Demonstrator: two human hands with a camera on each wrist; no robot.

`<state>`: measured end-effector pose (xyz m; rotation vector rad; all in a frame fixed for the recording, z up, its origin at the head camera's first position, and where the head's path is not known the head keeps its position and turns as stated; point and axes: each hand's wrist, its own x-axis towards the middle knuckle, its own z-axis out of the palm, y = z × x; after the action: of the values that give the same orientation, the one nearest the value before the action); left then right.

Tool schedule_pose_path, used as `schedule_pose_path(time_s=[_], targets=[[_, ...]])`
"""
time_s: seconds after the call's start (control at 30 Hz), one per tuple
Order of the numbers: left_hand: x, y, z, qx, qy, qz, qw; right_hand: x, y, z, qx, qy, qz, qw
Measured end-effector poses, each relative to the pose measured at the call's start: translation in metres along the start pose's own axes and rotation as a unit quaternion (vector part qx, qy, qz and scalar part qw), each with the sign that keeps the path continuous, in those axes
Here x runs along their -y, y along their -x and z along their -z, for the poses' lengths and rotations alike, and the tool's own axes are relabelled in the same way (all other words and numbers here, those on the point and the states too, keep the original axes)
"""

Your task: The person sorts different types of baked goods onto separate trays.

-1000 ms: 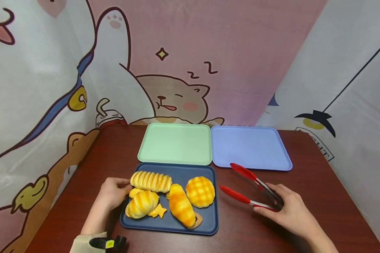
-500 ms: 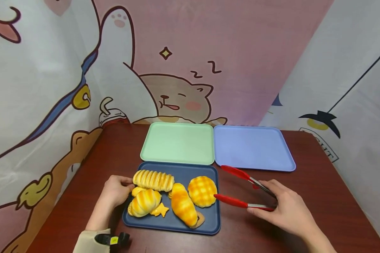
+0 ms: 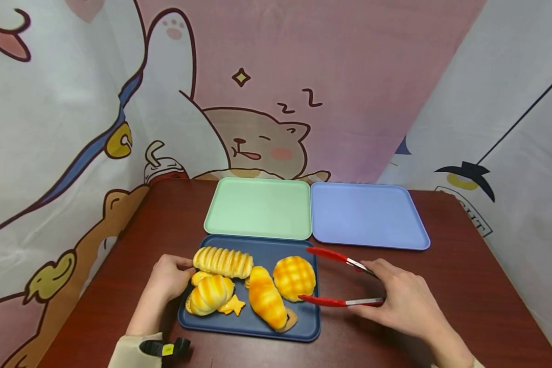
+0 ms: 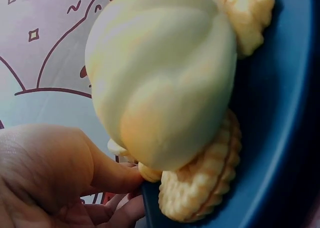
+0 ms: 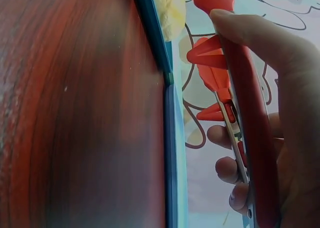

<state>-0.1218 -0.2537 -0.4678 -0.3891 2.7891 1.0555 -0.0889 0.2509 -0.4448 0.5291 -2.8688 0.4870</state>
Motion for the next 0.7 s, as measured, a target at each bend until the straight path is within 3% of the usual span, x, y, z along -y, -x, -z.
schedule_pose_path(time_s=[0.7], targets=[[-0.001,0.002,-0.001,-0.011,-0.009,-0.010,0.9999,0.006,-0.011,-0.012,0.033,0.023,0.020,0.999]])
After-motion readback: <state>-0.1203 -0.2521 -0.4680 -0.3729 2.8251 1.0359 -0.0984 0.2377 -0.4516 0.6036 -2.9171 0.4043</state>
